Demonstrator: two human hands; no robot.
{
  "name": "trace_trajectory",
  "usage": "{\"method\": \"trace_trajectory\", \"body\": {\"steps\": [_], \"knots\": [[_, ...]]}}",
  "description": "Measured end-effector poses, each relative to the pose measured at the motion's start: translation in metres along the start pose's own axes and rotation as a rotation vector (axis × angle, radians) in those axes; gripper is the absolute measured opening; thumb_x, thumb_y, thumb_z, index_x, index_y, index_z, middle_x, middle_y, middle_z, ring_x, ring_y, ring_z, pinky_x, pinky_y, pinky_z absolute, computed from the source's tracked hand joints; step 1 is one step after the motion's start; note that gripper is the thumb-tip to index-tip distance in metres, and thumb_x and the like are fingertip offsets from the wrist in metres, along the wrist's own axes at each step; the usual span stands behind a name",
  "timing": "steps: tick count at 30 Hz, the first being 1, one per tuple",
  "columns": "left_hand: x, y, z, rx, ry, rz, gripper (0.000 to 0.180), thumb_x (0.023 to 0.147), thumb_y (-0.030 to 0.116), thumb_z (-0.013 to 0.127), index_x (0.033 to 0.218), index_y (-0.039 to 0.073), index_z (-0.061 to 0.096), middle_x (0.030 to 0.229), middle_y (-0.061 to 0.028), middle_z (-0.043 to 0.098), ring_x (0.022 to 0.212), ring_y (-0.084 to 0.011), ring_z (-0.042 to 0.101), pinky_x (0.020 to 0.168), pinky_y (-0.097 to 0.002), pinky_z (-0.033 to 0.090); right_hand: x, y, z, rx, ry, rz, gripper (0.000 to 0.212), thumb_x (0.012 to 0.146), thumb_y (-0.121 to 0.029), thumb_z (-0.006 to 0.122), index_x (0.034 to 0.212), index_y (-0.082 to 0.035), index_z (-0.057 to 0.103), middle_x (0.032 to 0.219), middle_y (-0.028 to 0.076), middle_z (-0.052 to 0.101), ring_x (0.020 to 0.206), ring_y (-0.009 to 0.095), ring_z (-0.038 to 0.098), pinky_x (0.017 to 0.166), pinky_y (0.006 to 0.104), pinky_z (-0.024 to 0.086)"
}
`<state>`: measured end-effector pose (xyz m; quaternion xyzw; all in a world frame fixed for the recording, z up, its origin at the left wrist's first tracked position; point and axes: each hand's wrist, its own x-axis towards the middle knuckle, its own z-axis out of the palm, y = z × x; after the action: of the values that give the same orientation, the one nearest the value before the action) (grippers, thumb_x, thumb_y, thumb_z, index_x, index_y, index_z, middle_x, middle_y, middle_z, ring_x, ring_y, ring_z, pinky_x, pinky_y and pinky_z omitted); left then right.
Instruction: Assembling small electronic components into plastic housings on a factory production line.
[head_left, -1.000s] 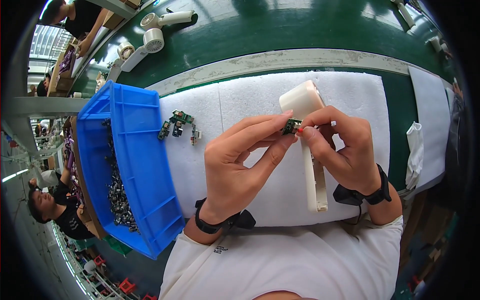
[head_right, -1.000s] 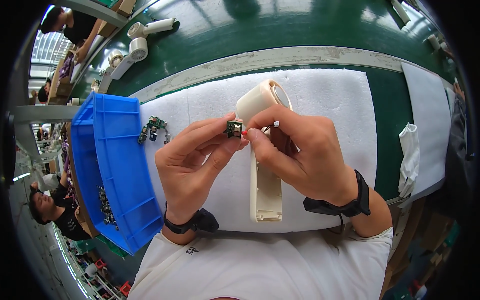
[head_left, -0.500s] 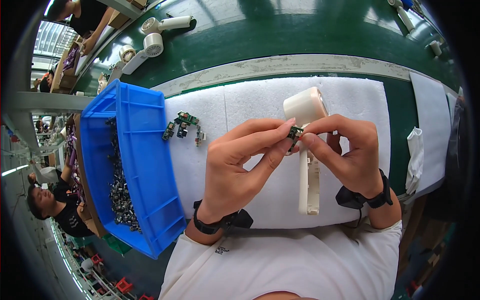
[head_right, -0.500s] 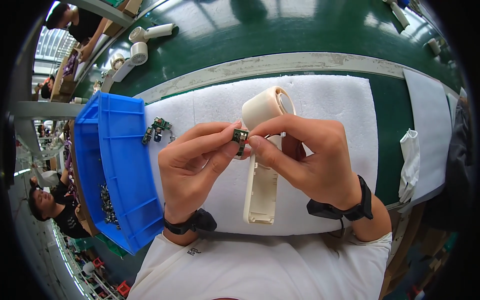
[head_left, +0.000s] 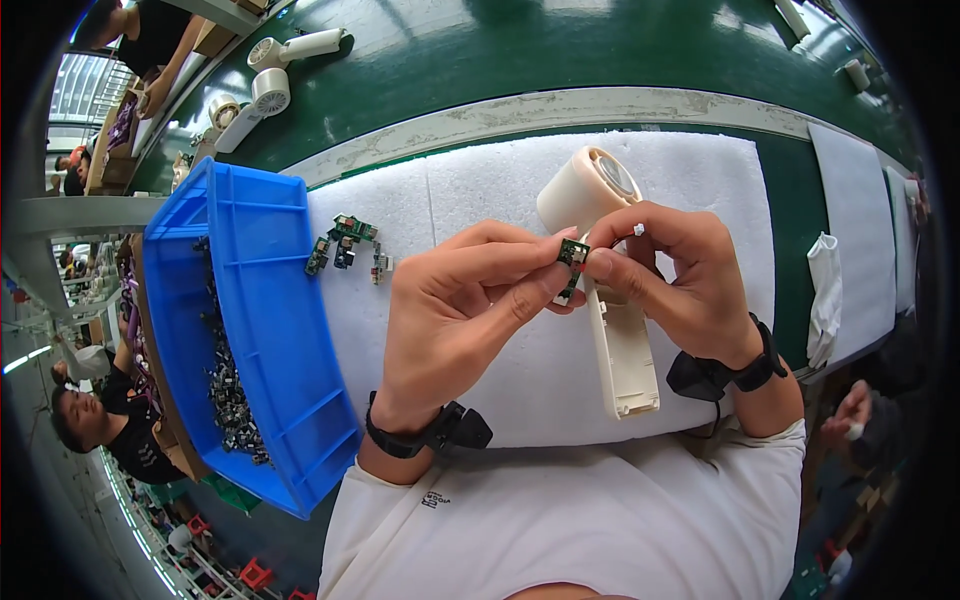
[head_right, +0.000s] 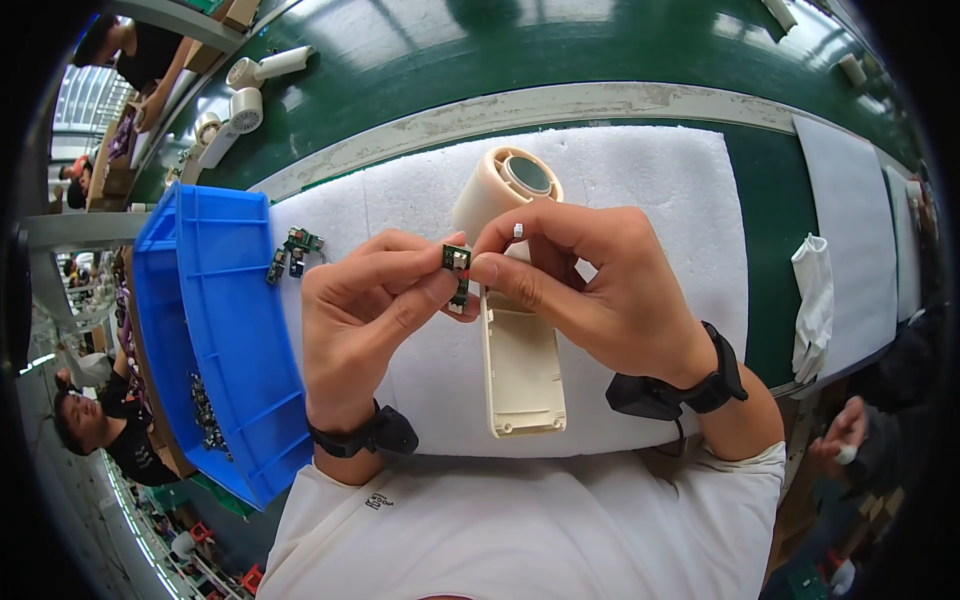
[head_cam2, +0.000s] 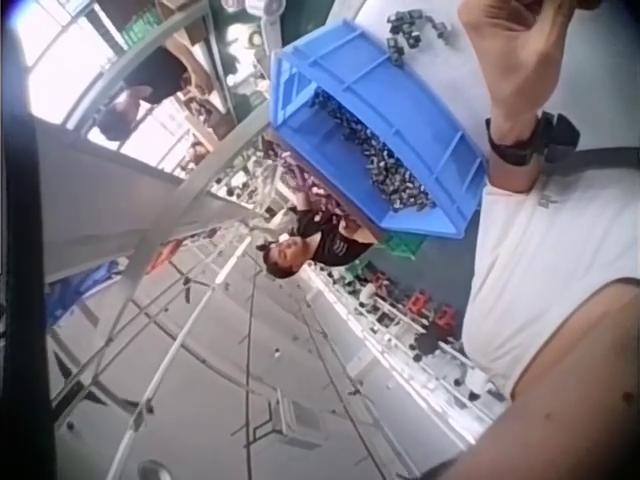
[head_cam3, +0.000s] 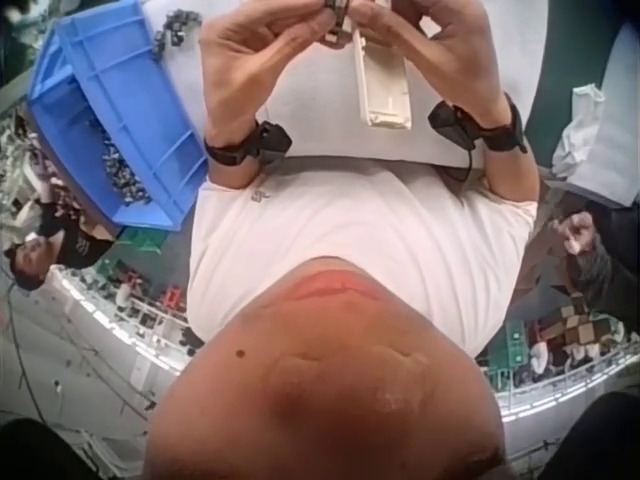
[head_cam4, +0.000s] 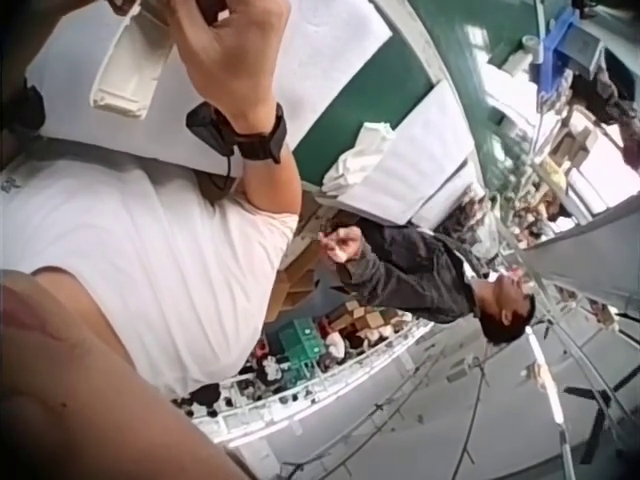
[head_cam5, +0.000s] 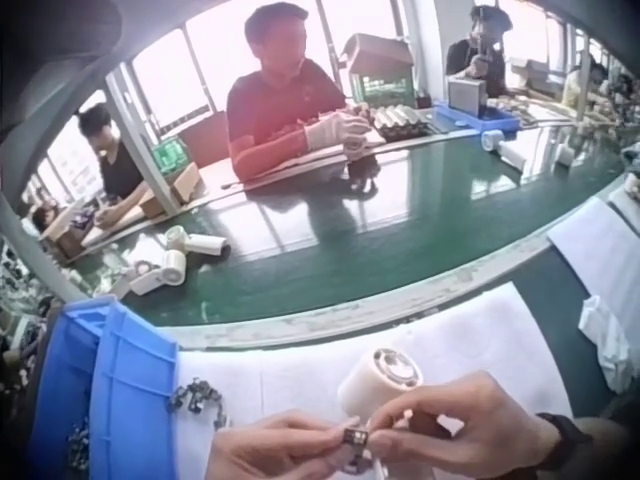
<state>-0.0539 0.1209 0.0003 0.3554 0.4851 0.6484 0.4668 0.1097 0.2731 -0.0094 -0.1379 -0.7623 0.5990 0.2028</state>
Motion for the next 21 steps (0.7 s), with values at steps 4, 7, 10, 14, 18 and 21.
{"method": "trace_trajectory", "body": {"steps": [4,7,10,14,18,21], "knots": [[-0.001,-0.001,0.002,0.063,0.024,0.050,0.027,0.093,-0.008,0.065,0.119,-0.004,0.070,0.110,-0.0139,0.067,0.099,-0.0214,0.070,0.087,-0.0328,0.062,0.001,-0.003,0.000,-0.024,-0.035,0.038,0.012,0.095,-0.010,0.071,0.101,0.000,0.069,0.082,0.004,0.071,0.065,0.006,0.065,0.059,0.0191,0.048],[-0.001,-0.002,0.005,0.073,0.052,0.050,0.027,0.093,-0.007,0.065,0.119,-0.004,0.069,0.111,-0.0144,0.067,0.100,-0.0213,0.070,0.087,-0.0327,0.062,0.001,-0.004,-0.001,-0.023,-0.031,0.033,0.013,0.095,-0.011,0.070,0.101,0.000,0.069,0.082,0.004,0.071,0.065,0.006,0.065,0.060,0.0192,0.049],[-0.003,-0.001,0.007,0.067,0.078,0.055,0.027,0.093,-0.007,0.065,0.120,-0.004,0.069,0.112,-0.0148,0.067,0.100,-0.0215,0.070,0.087,-0.0327,0.062,0.002,-0.006,-0.002,-0.009,-0.008,-0.001,0.013,0.095,-0.011,0.070,0.102,0.001,0.069,0.082,0.004,0.071,0.066,0.006,0.065,0.061,0.0191,0.049],[-0.003,0.001,0.008,0.049,0.091,0.058,0.028,0.094,-0.007,0.064,0.122,-0.004,0.068,0.114,-0.0154,0.066,0.100,-0.0218,0.070,0.088,-0.0327,0.062,0.002,-0.011,0.000,0.108,0.071,-0.011,0.014,0.095,-0.011,0.069,0.103,0.001,0.070,0.083,0.004,0.070,0.068,0.006,0.064,0.061,0.0192,0.048],[-0.003,0.002,0.009,0.048,0.093,0.045,0.029,0.094,-0.006,0.064,0.123,-0.005,0.067,0.114,-0.0159,0.066,0.100,-0.0221,0.070,0.088,-0.0326,0.062,0.003,-0.011,0.001,0.235,0.158,-0.059,0.013,0.093,-0.008,0.070,0.103,-0.002,0.073,0.083,0.002,0.070,0.067,0.004,0.062,0.057,0.0188,0.045],[-0.004,0.002,0.010,0.034,0.101,0.027,0.029,0.094,-0.006,0.064,0.123,-0.005,0.066,0.114,-0.0162,0.066,0.101,-0.0222,0.070,0.088,-0.0324,0.061,-0.001,-0.014,-0.004,0.181,0.074,-0.029,0.014,0.095,-0.010,0.065,0.102,0.000,0.072,0.088,0.006,0.070,0.071,0.007,0.061,0.061,0.0206,0.047]]}}
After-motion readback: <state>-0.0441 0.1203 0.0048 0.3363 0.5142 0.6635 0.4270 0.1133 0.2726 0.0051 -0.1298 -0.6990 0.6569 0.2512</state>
